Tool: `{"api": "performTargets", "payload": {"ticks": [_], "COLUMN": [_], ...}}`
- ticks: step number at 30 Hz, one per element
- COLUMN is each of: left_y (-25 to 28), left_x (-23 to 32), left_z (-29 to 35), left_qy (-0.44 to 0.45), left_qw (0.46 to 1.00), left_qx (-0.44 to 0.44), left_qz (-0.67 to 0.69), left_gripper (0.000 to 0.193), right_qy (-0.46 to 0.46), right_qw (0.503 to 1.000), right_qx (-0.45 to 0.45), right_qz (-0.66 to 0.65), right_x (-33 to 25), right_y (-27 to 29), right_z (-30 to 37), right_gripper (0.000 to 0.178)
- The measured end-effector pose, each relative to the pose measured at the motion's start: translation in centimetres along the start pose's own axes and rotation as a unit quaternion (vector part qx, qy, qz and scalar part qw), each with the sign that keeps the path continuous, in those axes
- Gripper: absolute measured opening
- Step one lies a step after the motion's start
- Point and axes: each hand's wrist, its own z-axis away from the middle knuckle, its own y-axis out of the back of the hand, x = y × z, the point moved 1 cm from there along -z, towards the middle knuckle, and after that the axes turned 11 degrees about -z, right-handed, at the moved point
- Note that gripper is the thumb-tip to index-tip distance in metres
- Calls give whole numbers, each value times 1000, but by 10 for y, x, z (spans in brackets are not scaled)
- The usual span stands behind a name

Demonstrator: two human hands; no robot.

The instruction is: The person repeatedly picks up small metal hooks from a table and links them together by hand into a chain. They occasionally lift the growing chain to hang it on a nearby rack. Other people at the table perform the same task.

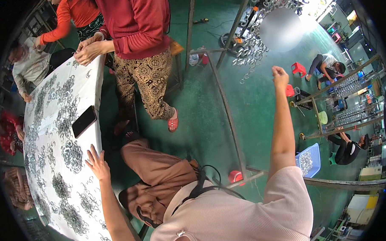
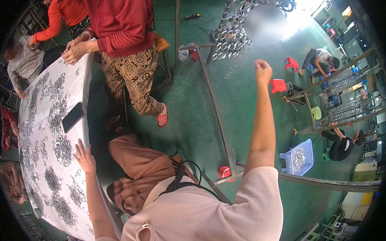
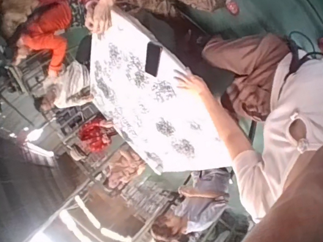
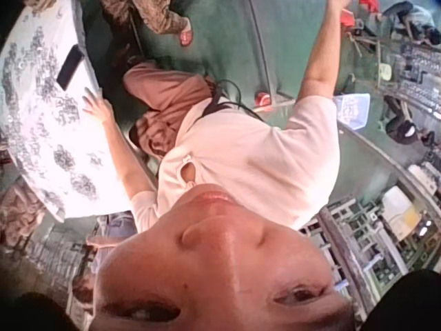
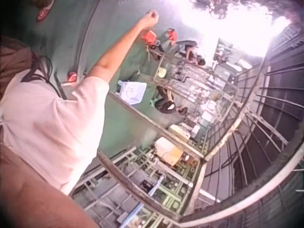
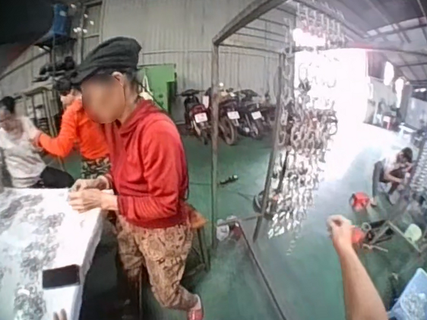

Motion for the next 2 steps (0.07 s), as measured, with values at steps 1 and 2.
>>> {"api": "performTargets", "payload": {"ticks": [1, 2], "left_y": [-2, -5], "left_x": [0, 1], "left_z": [-2, -3], "left_qy": [-1, -3], "left_qw": [1000, 1000], "left_qx": [13, 27], "left_qz": [-1, 1], "left_gripper": [53, 53], "right_qy": [17, 50], "right_qw": [1000, 998], "right_qx": [-2, -17], "right_qz": [12, 35], "right_x": [9, 20], "right_y": [-13, -20], "right_z": [0, -2], "right_gripper": [17, 18]}}
